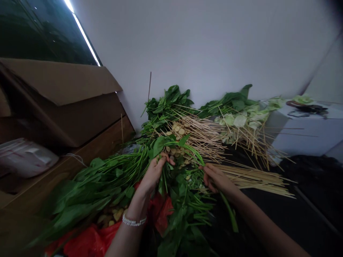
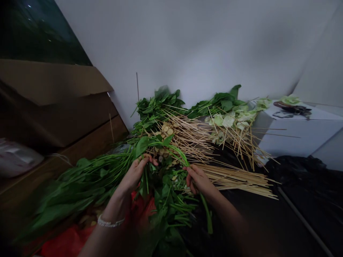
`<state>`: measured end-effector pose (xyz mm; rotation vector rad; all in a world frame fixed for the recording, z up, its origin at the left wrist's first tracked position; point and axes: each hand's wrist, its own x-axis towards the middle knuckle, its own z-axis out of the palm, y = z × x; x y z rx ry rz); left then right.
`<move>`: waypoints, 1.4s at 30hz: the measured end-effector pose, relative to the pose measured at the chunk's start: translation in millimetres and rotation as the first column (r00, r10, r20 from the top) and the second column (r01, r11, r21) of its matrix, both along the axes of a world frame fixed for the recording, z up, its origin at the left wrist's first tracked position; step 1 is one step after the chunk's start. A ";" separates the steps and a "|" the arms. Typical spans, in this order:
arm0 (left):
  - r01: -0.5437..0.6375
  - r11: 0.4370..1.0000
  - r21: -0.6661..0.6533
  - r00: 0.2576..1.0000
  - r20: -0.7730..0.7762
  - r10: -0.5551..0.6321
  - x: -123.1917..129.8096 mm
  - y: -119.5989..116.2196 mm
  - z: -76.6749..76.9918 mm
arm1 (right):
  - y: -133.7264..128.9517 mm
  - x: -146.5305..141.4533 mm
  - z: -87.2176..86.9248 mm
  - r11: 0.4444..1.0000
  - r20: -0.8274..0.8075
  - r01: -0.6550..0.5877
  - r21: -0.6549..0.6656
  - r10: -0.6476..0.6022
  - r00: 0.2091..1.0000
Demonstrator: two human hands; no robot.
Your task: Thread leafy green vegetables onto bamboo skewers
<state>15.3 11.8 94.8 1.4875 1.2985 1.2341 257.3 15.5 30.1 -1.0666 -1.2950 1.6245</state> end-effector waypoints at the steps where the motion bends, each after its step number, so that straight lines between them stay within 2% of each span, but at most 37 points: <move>1: 0.023 1.000 0.006 1.000 0.004 -0.023 5.8 -4.4 0.6 | -1.4 -1.4 0.6 1.000 -0.011 -0.016 -0.013 0.016 1.000; 4: 0.044 0.991 0.128 0.978 -0.208 -0.017 25.9 -14.7 -3.1 | -6.8 -5.3 1.6 0.998 -0.028 -0.065 -0.015 0.065 0.997; 8: 0.175 0.924 0.339 0.866 -0.500 0.019 46.7 -18.6 -17.6 | -13.7 -8.7 1.5 0.990 -0.008 -0.137 -0.025 0.137 0.991; 10: 0.262 0.886 0.382 0.795 -0.606 0.026 51.7 -17.7 -26.3 | -16.0 -9.5 0.8 0.984 0.005 -0.179 -0.020 0.179 0.984; 12: 0.320 0.874 0.367 0.689 -0.723 0.051 53.9 -16.5 -33.4 | -17.3 -9.8 -0.3 0.979 0.011 -0.206 -0.002 0.206 0.978; 15: 0.324 0.887 0.330 0.544 -0.832 0.110 55.0 -16.1 -37.8 | -17.8 -10.3 -2.2 0.978 0.016 -0.210 0.009 0.210 0.978; 22: 0.348 0.905 0.244 0.366 -0.924 0.108 58.8 -16.1 -32.2 | -18.4 -16.1 -3.7 0.986 0.043 -0.168 0.009 0.168 0.985; 25: 0.374 0.898 0.232 0.336 -0.936 0.102 60.0 -14.4 -33.4 | -18.8 -17.8 -4.5 0.988 0.071 -0.158 -0.002 0.157 0.985; 28: 0.379 0.898 0.224 0.349 -0.933 0.085 58.4 -12.9 -34.9 | -18.3 -17.6 -6.2 0.987 0.087 -0.161 -0.014 0.162 0.983; 30: 0.372 0.900 0.225 0.399 -0.915 0.064 56.7 -12.8 -34.4 | -17.4 -16.8 -8.4 0.983 0.082 -0.183 -0.022 0.184 0.979; 32: 0.337 0.913 0.228 0.502 -0.864 0.031 55.9 -13.1 -33.3 | -16.4 -15.8 -10.9 0.978 0.054 -0.207 -0.032 0.208 0.977; 34: 0.289 0.932 0.217 0.646 -0.763 -0.023 56.7 -12.7 -32.8 | -15.5 -14.7 -12.7 0.974 0.019 -0.222 -0.035 0.223 0.975; 36: 0.237 0.954 0.185 0.816 -0.571 -0.092 57.5 -9.8 -33.7 | -15.2 -13.2 -12.1 0.971 -0.011 -0.235 -0.035 0.234 0.972; 38: 0.139 0.983 0.116 0.957 -0.269 -0.104 55.0 -3.6 -34.4 | -15.6 -11.2 -8.4 0.967 -0.038 -0.252 -0.039 0.251 0.967; 40: 0.019 0.999 0.028 1.000 -0.009 -0.019 46.2 4.6 -32.3 | -16.4 -9.1 -2.5 0.963 -0.056 -0.264 -0.046 0.261 0.964; 42: -0.082 0.996 -0.021 0.990 0.113 0.083 30.7 12.0 -25.7 | -16.4 -7.5 3.1 0.967 -0.055 -0.250 -0.055 0.247 0.967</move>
